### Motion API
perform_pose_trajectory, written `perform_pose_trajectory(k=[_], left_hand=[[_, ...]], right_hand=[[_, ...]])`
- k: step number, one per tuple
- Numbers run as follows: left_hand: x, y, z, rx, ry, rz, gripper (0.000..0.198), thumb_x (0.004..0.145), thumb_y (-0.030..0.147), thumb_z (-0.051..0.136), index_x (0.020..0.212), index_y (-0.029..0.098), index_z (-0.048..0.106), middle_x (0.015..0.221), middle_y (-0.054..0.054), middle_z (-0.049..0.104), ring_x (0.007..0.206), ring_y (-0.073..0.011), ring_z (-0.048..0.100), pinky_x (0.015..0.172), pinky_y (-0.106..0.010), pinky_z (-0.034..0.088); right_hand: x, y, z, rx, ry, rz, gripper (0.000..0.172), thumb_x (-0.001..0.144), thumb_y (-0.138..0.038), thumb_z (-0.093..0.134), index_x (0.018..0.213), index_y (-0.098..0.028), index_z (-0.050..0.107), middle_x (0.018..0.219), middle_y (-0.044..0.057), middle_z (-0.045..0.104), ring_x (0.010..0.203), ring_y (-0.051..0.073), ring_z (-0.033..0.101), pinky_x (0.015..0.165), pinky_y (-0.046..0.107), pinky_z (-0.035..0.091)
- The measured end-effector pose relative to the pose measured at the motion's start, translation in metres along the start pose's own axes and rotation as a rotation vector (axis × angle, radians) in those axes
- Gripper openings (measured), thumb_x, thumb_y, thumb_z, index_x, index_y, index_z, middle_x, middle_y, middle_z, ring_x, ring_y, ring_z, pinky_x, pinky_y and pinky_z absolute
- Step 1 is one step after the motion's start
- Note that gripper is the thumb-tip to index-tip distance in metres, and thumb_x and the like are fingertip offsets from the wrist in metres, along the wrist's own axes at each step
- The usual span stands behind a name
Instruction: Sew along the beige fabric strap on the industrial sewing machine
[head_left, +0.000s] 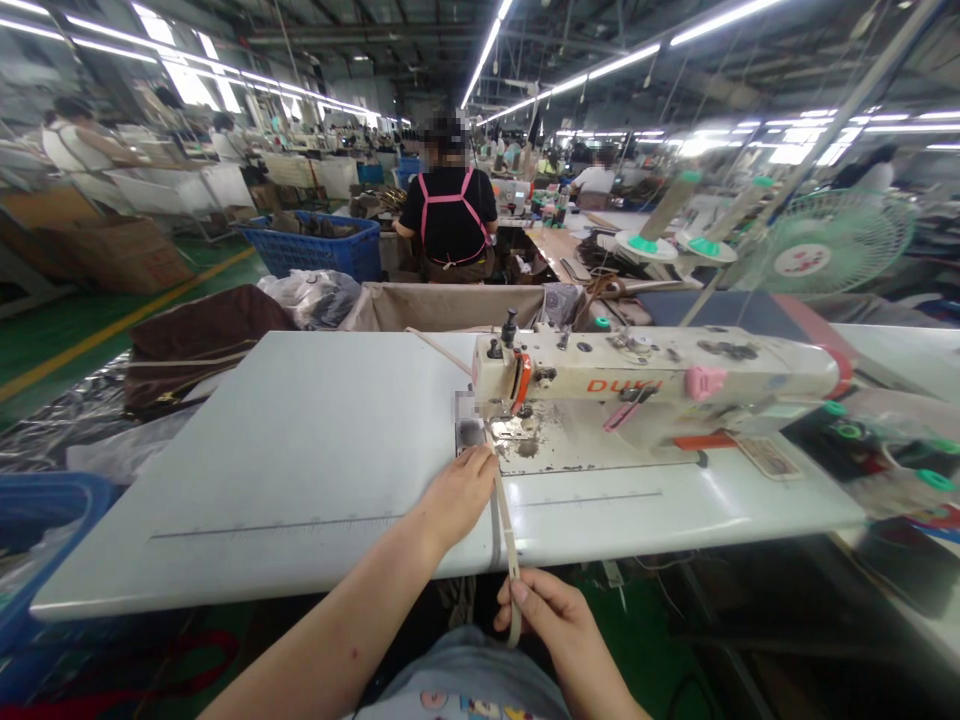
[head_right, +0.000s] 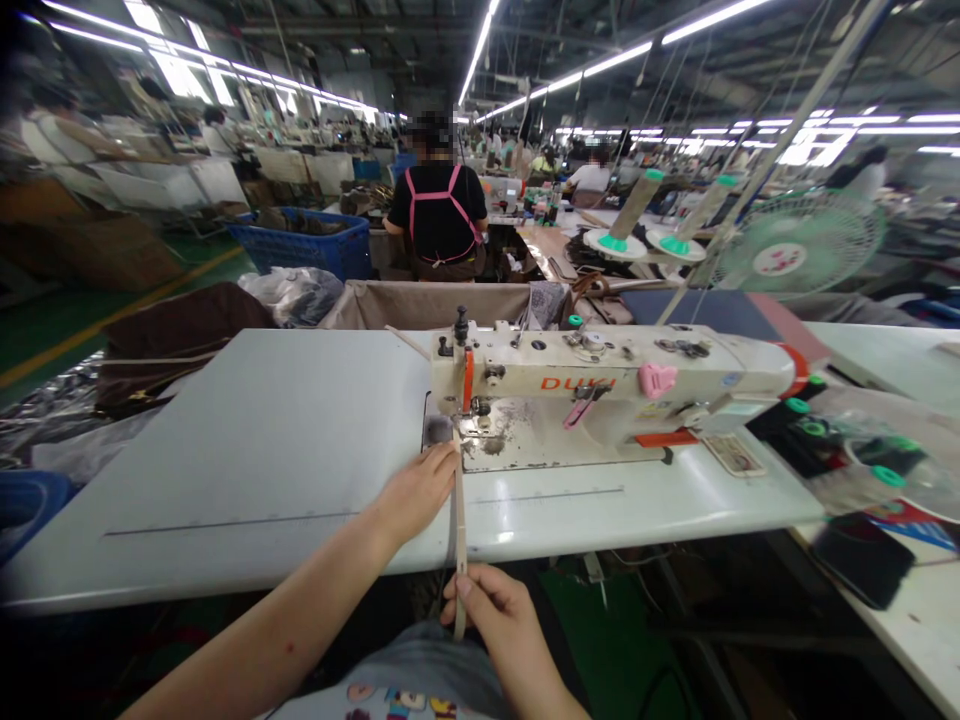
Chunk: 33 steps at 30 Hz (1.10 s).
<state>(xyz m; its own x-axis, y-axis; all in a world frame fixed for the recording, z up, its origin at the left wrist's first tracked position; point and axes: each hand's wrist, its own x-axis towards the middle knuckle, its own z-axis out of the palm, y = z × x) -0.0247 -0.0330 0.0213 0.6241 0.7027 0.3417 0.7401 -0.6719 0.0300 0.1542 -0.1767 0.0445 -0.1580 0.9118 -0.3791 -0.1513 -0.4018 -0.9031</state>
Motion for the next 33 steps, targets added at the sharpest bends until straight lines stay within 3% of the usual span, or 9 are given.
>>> perform_pose_trajectory(k=[12,22,28,33], left_hand=[[0.001,0.003,-0.006,0.074,-0.041,0.046,0.023,0.102,0.009,0.051,0.119,0.012,0.065,0.129,-0.012,0.068,0.132,-0.0274,0.061,0.120,-0.042,0.048],[0.000,0.002,0.001,0.034,0.003,0.014,0.025,0.104,0.009,0.046,0.124,0.012,0.061,0.128,-0.012,0.067,0.129,-0.0264,0.063,0.119,-0.041,0.048],[-0.002,0.000,0.006,0.029,-0.003,0.021,0.034,0.100,0.004,0.045,0.131,0.011,0.057,0.135,-0.014,0.065,0.136,-0.0263,0.059,0.122,-0.043,0.045],[-0.002,-0.001,0.008,-0.010,0.016,0.008,0.034,0.101,0.006,0.045,0.132,0.013,0.056,0.134,-0.014,0.066,0.133,-0.0254,0.062,0.118,-0.043,0.050]], right_hand=[[-0.003,0.001,0.002,0.037,-0.010,0.014,0.050,0.081,-0.066,0.083,0.077,-0.017,0.080,0.069,0.005,0.074,0.068,0.019,0.067,0.071,0.031,0.052],[0.007,0.020,-0.006,-0.029,-0.037,-0.038,0.054,0.083,-0.070,0.078,0.075,-0.017,0.079,0.067,0.007,0.075,0.066,0.021,0.068,0.066,0.032,0.051],[0.007,0.017,-0.006,-0.053,-0.047,-0.051,0.056,0.083,-0.072,0.077,0.072,-0.017,0.079,0.067,0.007,0.075,0.066,0.020,0.066,0.067,0.032,0.051],[0.002,0.008,-0.003,-0.048,-0.039,-0.032,0.053,0.084,-0.069,0.078,0.073,-0.018,0.079,0.068,0.006,0.074,0.069,0.021,0.066,0.071,0.032,0.051]])
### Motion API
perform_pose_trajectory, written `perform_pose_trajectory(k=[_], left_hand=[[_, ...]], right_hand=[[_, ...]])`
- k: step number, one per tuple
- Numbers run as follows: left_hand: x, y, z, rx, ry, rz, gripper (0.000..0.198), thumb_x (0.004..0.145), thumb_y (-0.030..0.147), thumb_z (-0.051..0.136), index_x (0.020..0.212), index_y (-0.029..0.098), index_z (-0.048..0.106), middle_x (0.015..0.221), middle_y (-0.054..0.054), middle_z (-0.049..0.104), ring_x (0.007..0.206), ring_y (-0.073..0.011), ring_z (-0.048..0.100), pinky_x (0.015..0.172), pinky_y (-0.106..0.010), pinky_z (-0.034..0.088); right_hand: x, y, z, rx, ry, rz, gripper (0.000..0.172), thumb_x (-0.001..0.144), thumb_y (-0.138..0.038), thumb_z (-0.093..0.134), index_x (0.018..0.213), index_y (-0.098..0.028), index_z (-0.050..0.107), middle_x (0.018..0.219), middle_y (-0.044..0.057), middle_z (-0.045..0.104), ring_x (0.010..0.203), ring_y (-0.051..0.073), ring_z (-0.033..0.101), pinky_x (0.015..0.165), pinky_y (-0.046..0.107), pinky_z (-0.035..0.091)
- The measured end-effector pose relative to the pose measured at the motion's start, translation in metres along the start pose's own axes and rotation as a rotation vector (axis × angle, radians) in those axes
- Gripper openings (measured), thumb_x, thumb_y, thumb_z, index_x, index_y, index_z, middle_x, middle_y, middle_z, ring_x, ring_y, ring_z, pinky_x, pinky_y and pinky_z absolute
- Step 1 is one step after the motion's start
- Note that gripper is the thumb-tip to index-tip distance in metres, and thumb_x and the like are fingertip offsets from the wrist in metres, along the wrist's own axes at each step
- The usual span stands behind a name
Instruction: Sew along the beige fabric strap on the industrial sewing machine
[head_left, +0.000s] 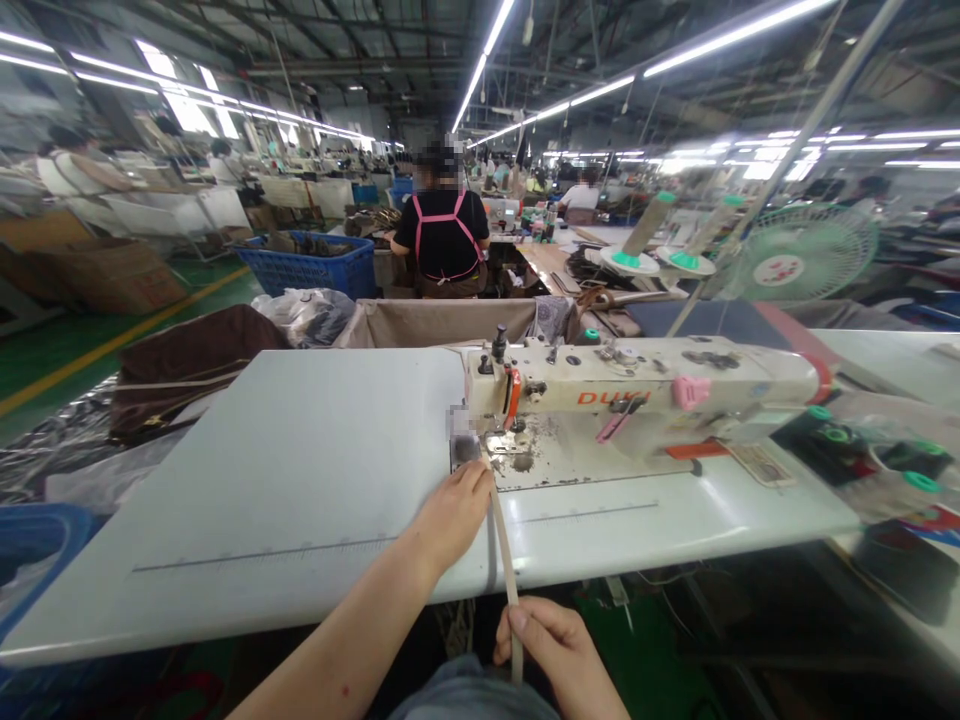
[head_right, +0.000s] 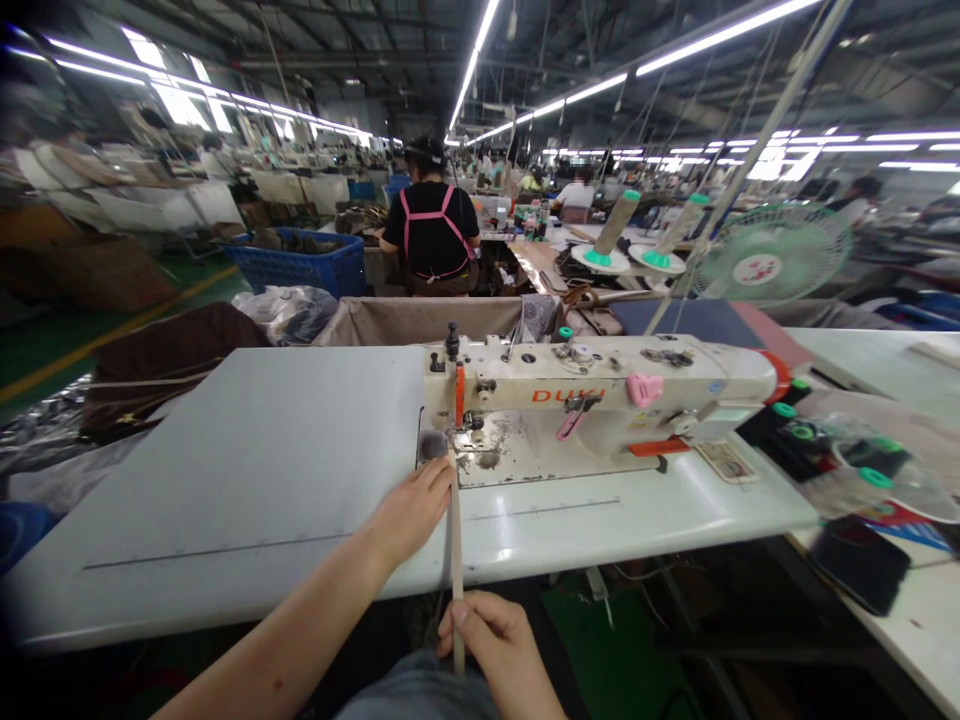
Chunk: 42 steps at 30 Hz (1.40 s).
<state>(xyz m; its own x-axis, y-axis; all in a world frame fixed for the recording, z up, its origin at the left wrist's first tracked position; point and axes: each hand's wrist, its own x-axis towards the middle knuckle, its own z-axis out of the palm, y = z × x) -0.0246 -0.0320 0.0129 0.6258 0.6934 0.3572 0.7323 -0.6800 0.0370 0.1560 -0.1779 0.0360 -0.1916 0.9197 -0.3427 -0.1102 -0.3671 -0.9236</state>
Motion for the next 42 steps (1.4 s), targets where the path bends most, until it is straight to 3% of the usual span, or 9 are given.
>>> perform_pose_trajectory(k=[5,11,16,21,23,31,42], left_hand=[[0.001,0.002,-0.002,0.044,0.020,-0.012,0.030,0.102,0.008,0.046,0.127,0.014,0.060,0.133,-0.014,0.066,0.130,-0.0259,0.063,0.116,-0.043,0.051],[0.001,0.002,-0.005,0.040,-0.049,0.020,0.030,0.101,0.007,0.047,0.127,0.012,0.062,0.132,-0.014,0.066,0.133,-0.0257,0.060,0.119,-0.043,0.048],[0.000,0.001,-0.004,0.063,-0.060,0.039,0.034,0.099,0.004,0.046,0.128,0.013,0.062,0.133,-0.014,0.066,0.135,-0.0261,0.059,0.120,-0.044,0.047],[0.002,0.002,-0.003,0.065,-0.035,0.022,0.030,0.101,0.007,0.049,0.128,0.011,0.062,0.130,-0.012,0.066,0.131,-0.0261,0.061,0.117,-0.039,0.049],[0.003,0.003,-0.005,0.085,-0.036,0.029,0.027,0.102,0.009,0.049,0.125,0.012,0.063,0.129,-0.011,0.067,0.128,-0.0261,0.062,0.117,-0.040,0.049],[0.006,0.005,-0.013,0.126,-0.078,0.054,0.024,0.102,0.008,0.049,0.116,0.013,0.068,0.128,-0.012,0.068,0.127,-0.0261,0.063,0.118,-0.041,0.049],[0.004,0.004,-0.009,0.038,-0.054,0.001,0.027,0.101,0.007,0.052,0.126,0.011,0.063,0.130,-0.014,0.067,0.128,-0.0265,0.063,0.117,-0.039,0.050]], right_hand=[[-0.001,-0.001,0.000,0.002,-0.013,0.007,0.053,0.085,-0.069,0.077,0.073,-0.017,0.079,0.068,0.005,0.072,0.068,0.019,0.063,0.072,0.032,0.051],[0.012,0.023,-0.009,-0.139,-0.033,-0.122,0.055,0.079,-0.073,0.078,0.070,-0.019,0.076,0.066,0.002,0.064,0.065,0.018,0.055,0.066,0.031,0.046],[0.020,0.025,-0.012,-0.232,0.046,-0.216,0.047,0.079,-0.067,0.081,0.074,-0.020,0.080,0.078,0.005,0.071,0.077,0.023,0.061,0.075,0.034,0.050],[0.018,0.002,-0.004,-0.023,-0.002,-0.036,0.056,0.079,-0.074,0.079,0.094,-0.020,0.080,0.070,0.005,0.075,0.068,0.022,0.065,0.067,0.032,0.050],[0.015,-0.007,-0.002,0.022,-0.001,0.012,0.055,0.079,-0.073,0.080,0.092,-0.020,0.079,0.066,0.003,0.074,0.064,0.019,0.063,0.066,0.030,0.048],[0.005,-0.008,-0.006,0.005,0.006,-0.003,0.050,0.080,-0.068,0.083,0.080,-0.018,0.081,0.070,0.004,0.075,0.068,0.019,0.063,0.071,0.031,0.047],[0.004,-0.005,-0.004,-0.003,-0.004,0.004,0.053,0.079,-0.070,0.082,0.078,-0.017,0.080,0.070,0.005,0.074,0.069,0.020,0.065,0.071,0.032,0.049]])
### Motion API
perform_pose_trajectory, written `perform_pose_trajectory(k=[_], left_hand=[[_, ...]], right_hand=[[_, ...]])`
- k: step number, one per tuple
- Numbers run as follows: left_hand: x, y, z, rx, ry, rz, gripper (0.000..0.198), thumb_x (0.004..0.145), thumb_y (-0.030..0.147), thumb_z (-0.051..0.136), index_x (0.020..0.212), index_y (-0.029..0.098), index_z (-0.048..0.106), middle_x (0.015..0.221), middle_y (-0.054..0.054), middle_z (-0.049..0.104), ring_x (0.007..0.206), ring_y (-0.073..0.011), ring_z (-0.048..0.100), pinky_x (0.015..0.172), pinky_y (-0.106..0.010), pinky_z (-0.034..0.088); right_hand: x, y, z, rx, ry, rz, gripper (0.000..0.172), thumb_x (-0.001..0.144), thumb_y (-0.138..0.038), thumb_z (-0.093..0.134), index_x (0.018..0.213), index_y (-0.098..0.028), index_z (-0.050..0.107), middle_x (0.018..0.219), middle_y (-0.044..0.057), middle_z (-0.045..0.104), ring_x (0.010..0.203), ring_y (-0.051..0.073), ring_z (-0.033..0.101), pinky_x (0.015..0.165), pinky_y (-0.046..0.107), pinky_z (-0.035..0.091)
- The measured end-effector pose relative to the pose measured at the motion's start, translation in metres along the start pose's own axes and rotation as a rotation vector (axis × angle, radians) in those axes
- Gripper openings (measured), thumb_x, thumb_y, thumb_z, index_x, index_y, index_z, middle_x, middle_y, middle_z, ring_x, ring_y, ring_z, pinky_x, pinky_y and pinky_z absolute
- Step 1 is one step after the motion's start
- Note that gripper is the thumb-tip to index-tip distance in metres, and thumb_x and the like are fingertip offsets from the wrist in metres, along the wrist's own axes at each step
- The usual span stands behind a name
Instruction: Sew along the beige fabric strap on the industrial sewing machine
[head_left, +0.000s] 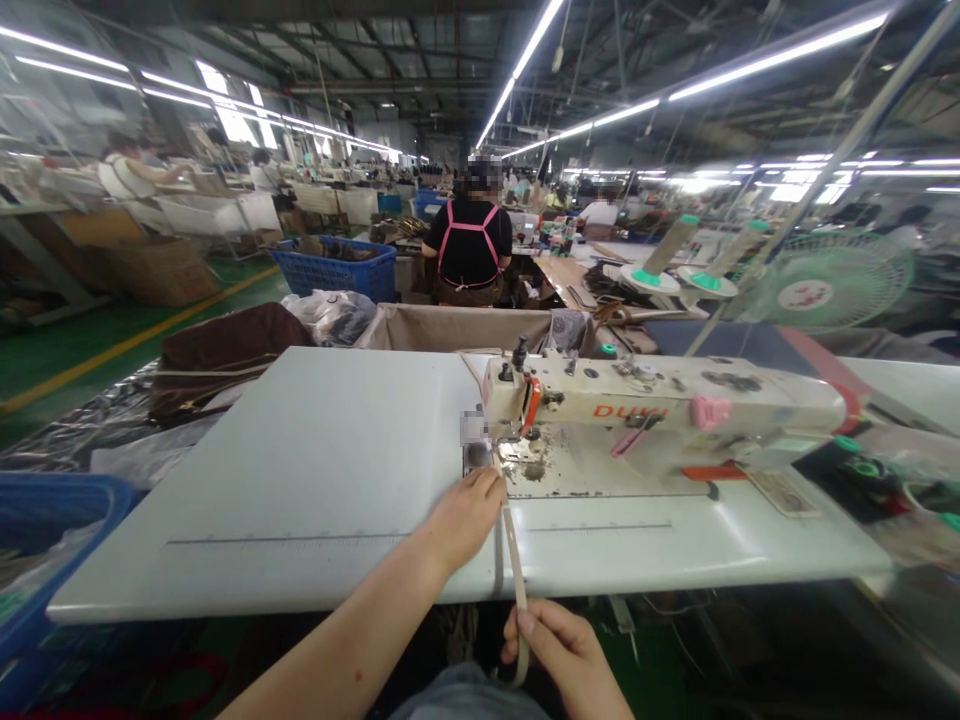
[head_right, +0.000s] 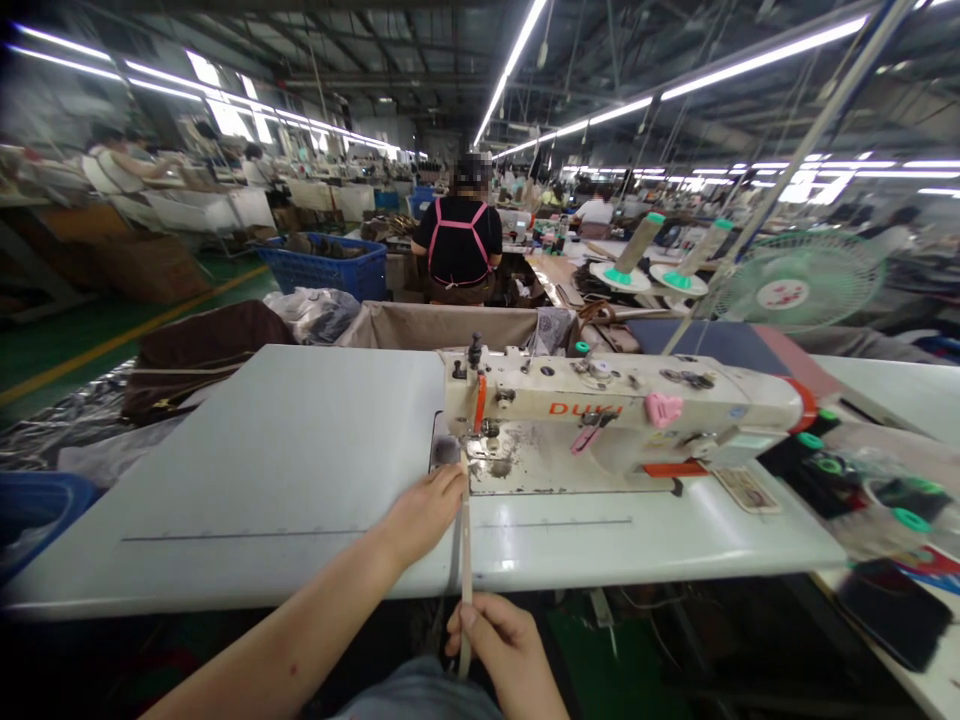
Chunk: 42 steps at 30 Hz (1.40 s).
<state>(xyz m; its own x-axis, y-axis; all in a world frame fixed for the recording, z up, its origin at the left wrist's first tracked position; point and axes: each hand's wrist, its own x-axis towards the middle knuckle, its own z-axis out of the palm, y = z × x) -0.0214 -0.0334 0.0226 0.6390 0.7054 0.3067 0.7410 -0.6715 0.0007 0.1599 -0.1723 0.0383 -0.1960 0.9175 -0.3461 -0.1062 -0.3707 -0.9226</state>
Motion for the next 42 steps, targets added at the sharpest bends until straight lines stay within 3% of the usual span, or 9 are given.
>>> perform_pose_trajectory(k=[11,24,31,34,37,42], left_hand=[[-0.002,-0.001,0.001,-0.005,-0.011,0.006,0.028,0.104,0.012,0.047,0.128,0.011,0.061,0.131,-0.014,0.066,0.133,-0.0278,0.061,0.120,-0.041,0.048],[-0.001,0.001,0.001,0.090,0.013,0.048,0.029,0.106,0.012,0.044,0.126,0.010,0.065,0.136,-0.015,0.067,0.136,-0.0279,0.059,0.121,-0.042,0.045],[-0.002,-0.001,0.002,0.030,-0.020,0.025,0.032,0.102,0.007,0.046,0.128,0.010,0.063,0.135,-0.015,0.065,0.136,-0.0269,0.058,0.120,-0.042,0.046],[-0.003,-0.001,0.003,0.051,-0.003,0.041,0.031,0.101,0.006,0.047,0.127,0.010,0.065,0.137,-0.015,0.065,0.136,-0.0274,0.057,0.121,-0.042,0.045],[-0.004,-0.002,0.005,0.088,0.011,0.065,0.029,0.101,0.006,0.049,0.123,0.010,0.067,0.136,-0.014,0.065,0.136,-0.0281,0.057,0.121,-0.042,0.046],[-0.004,-0.001,0.006,0.098,0.036,0.061,0.028,0.103,0.009,0.047,0.122,0.010,0.067,0.135,-0.013,0.065,0.133,-0.0284,0.058,0.118,-0.041,0.048]], right_hand=[[-0.006,-0.002,0.003,0.002,0.033,-0.018,0.047,0.086,-0.063,0.079,0.075,-0.018,0.081,0.069,0.005,0.073,0.070,0.020,0.064,0.072,0.031,0.047],[-0.005,-0.001,0.004,0.019,-0.001,0.003,0.051,0.083,-0.068,0.079,0.075,-0.018,0.079,0.068,0.004,0.071,0.067,0.019,0.061,0.069,0.031,0.045],[0.000,-0.005,0.000,-0.121,-0.026,-0.125,0.045,0.084,-0.061,0.081,0.070,-0.019,0.074,0.073,0.001,0.061,0.073,0.018,0.054,0.072,0.031,0.042],[0.004,-0.005,-0.001,-0.193,0.019,-0.189,0.037,0.084,-0.055,0.082,0.074,-0.020,0.075,0.080,0.001,0.063,0.081,0.021,0.057,0.078,0.032,0.044],[0.006,-0.005,0.001,-0.141,0.057,-0.158,0.034,0.085,-0.055,0.082,0.086,-0.021,0.080,0.085,0.003,0.070,0.086,0.023,0.061,0.083,0.034,0.047],[0.016,0.001,0.005,0.016,0.077,-0.086,0.050,0.076,-0.066,0.086,0.099,-0.021,0.083,0.087,0.006,0.079,0.087,0.025,0.068,0.087,0.037,0.053]])
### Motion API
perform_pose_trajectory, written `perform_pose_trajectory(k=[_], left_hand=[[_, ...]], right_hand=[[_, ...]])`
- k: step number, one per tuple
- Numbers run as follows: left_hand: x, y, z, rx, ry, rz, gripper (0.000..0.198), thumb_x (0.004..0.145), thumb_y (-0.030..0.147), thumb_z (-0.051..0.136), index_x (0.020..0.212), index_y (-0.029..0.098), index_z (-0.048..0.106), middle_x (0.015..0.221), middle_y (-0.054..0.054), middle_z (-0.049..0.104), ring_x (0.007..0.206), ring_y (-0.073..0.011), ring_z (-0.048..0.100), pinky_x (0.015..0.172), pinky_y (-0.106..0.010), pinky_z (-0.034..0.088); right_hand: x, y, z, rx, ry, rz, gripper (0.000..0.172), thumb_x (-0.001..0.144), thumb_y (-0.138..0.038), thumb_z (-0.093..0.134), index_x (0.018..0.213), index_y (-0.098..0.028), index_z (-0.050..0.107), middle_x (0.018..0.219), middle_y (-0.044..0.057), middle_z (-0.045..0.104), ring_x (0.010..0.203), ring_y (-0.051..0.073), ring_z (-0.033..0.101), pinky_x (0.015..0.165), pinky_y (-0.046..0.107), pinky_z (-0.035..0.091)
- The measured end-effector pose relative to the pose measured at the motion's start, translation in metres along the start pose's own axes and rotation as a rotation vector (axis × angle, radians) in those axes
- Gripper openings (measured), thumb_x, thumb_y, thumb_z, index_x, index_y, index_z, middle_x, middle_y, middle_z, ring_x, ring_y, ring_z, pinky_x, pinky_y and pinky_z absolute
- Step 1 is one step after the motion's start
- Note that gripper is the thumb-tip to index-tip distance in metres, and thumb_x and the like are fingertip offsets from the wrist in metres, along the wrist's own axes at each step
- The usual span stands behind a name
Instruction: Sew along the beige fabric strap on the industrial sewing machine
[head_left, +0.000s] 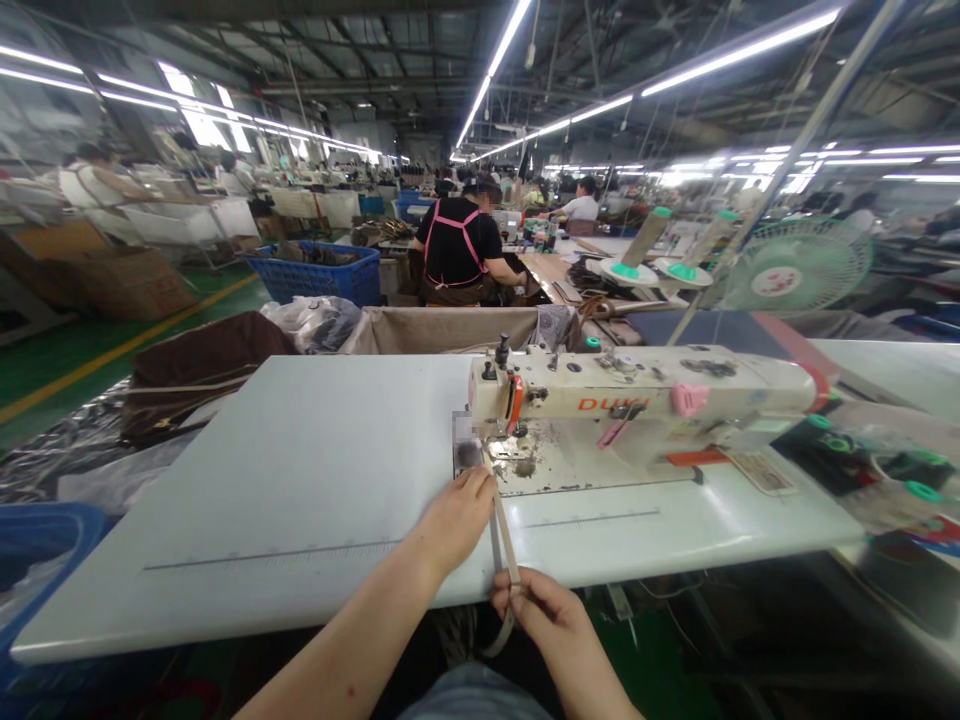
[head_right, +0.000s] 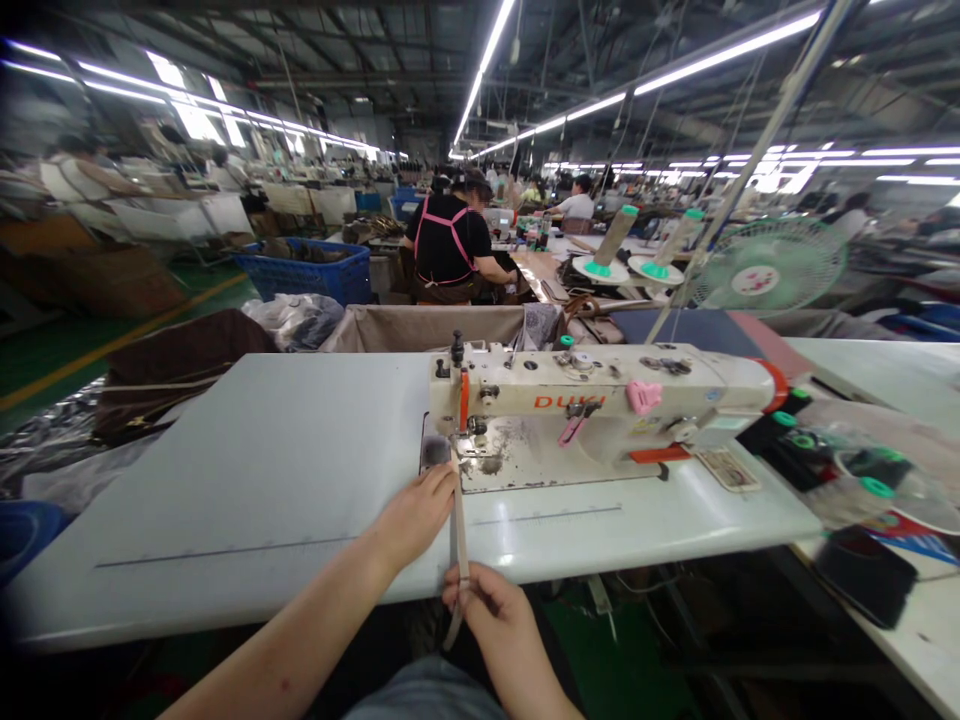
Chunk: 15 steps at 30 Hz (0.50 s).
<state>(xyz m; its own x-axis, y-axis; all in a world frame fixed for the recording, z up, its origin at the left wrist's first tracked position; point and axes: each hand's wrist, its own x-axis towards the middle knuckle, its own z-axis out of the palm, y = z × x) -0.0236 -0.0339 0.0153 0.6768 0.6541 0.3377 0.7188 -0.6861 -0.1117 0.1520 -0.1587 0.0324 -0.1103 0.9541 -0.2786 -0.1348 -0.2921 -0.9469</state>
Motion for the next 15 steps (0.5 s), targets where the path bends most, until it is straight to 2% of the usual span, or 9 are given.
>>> perform_pose_trajectory(k=[3,7,10,15], left_hand=[[0.000,0.001,0.000,-0.018,-0.003,-0.024,0.029,0.104,0.010,0.045,0.126,0.009,0.064,0.136,-0.013,0.065,0.134,-0.0281,0.059,0.117,-0.041,0.049],[0.000,0.001,0.000,-0.043,-0.018,-0.026,0.030,0.102,0.007,0.046,0.126,0.010,0.063,0.135,-0.013,0.065,0.135,-0.0275,0.058,0.119,-0.042,0.047],[0.000,0.000,-0.001,-0.082,-0.003,-0.046,0.027,0.103,0.008,0.046,0.123,0.013,0.063,0.136,-0.014,0.065,0.133,-0.0262,0.060,0.119,-0.041,0.047],[0.001,-0.001,0.000,-0.152,0.000,-0.087,0.026,0.104,0.011,0.048,0.127,0.013,0.060,0.135,-0.014,0.065,0.130,-0.0261,0.062,0.117,-0.042,0.050]], right_hand=[[0.007,0.007,0.001,0.048,0.007,0.005,0.059,0.073,-0.072,0.085,0.101,-0.020,0.081,0.079,0.006,0.078,0.076,0.023,0.068,0.080,0.036,0.055],[0.010,0.010,-0.001,0.018,0.020,0.012,0.059,0.075,-0.073,0.083,0.100,-0.019,0.081,0.075,0.006,0.078,0.073,0.022,0.067,0.073,0.034,0.054],[0.003,0.003,-0.002,0.006,0.012,0.048,0.059,0.074,-0.074,0.084,0.094,-0.018,0.082,0.075,0.007,0.078,0.073,0.022,0.066,0.071,0.033,0.052],[-0.012,-0.012,0.001,0.067,0.017,0.118,0.050,0.077,-0.066,0.086,0.089,-0.018,0.082,0.076,0.006,0.079,0.071,0.019,0.067,0.072,0.031,0.052]])
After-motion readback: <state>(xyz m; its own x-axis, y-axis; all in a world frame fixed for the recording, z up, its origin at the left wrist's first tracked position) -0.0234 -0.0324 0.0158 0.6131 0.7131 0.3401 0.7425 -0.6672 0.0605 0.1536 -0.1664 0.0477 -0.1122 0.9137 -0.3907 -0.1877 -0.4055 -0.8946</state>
